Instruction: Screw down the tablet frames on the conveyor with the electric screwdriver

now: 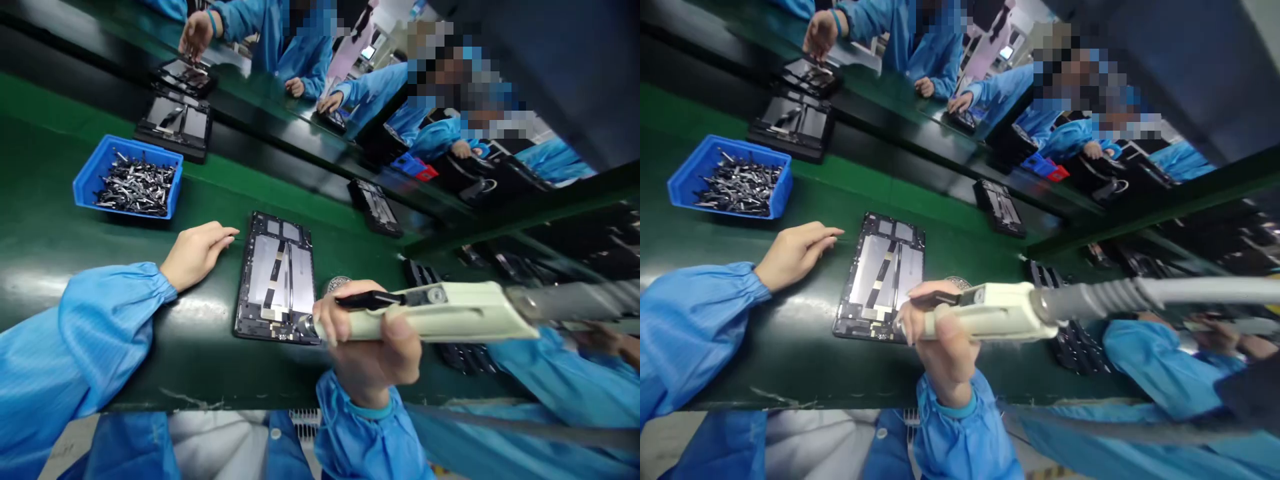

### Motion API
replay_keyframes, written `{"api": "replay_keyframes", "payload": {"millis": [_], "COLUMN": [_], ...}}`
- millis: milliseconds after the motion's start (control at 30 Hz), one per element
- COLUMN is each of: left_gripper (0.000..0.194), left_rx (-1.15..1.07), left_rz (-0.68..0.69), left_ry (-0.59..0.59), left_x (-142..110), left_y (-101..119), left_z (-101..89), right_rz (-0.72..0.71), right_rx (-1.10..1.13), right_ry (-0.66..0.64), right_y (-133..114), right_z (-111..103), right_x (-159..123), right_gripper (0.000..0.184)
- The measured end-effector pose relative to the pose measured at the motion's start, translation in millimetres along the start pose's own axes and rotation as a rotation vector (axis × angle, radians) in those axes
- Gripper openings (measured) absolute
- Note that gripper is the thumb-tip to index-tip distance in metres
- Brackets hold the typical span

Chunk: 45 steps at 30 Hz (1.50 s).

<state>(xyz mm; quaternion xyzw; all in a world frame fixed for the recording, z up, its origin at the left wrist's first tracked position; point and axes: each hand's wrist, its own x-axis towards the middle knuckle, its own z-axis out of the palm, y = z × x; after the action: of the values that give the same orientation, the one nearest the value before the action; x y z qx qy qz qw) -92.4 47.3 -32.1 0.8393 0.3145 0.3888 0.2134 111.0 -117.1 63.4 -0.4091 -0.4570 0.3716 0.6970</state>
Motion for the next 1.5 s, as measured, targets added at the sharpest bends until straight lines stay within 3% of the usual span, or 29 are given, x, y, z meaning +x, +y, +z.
{"api": "replay_keyframes", "payload": {"millis": [100,233,400,567,667,767,867,967,1067,1167,1267,1367,1500], "left_gripper": [0.035,0.032,0.027,0.024,0.023,0.023,0.023,0.023,0.021,0.022,0.024,0.027,0.029], "left_rx": [0.002,0.004,-0.090,-0.208,-0.212,-0.176,-0.139,-0.133,-0.170,-0.272,-0.427,-0.544,-0.567], "left_rz": [0.029,0.041,0.031,0.034,0.033,-0.009,-0.033,-0.024,-0.011,-0.004,-0.088,-0.248,-0.387], "left_ry": [0.002,0.011,-0.009,-0.213,-0.362,-0.470,-0.507,-0.507,-0.449,-0.358,-0.299,-0.291,-0.228], "left_x": [-1,-4,-1,21,33,38,37,34,31,28,28,28,31], "left_y": [1,5,30,68,80,82,81,79,76,71,68,69,73], "left_z": [2.9,5.6,14.9,51.6,70.1,74.9,71.9,69.8,69.0,66.3,61.1,55.0,47.7], "right_rz": [0.031,0.042,0.050,0.078,0.088,0.091,0.077,0.003,-0.097,-0.132,-0.122,-0.097,-0.082], "right_rx": [-0.011,-0.012,-0.013,-0.049,-0.075,-0.062,-0.014,-0.011,-0.102,-0.192,-0.201,-0.160,-0.120], "right_ry": [-0.045,-0.058,-0.056,-0.035,-0.018,-0.021,-0.043,0.027,0.174,0.362,0.536,0.590,0.570], "right_y": [7,14,17,17,19,17,3,-16,-23,-11,9,26,35], "right_z": [10,7,7,10,10,10,7,-7,-36,-73,-103,-115,-114], "right_x": [-6,-2,-3,-5,-4,-5,-3,6,26,48,61,62,57], "right_gripper": [0.033,0.032,0.032,0.033,0.034,0.034,0.034,0.036,0.039,0.041,0.048,0.049,0.045]}}
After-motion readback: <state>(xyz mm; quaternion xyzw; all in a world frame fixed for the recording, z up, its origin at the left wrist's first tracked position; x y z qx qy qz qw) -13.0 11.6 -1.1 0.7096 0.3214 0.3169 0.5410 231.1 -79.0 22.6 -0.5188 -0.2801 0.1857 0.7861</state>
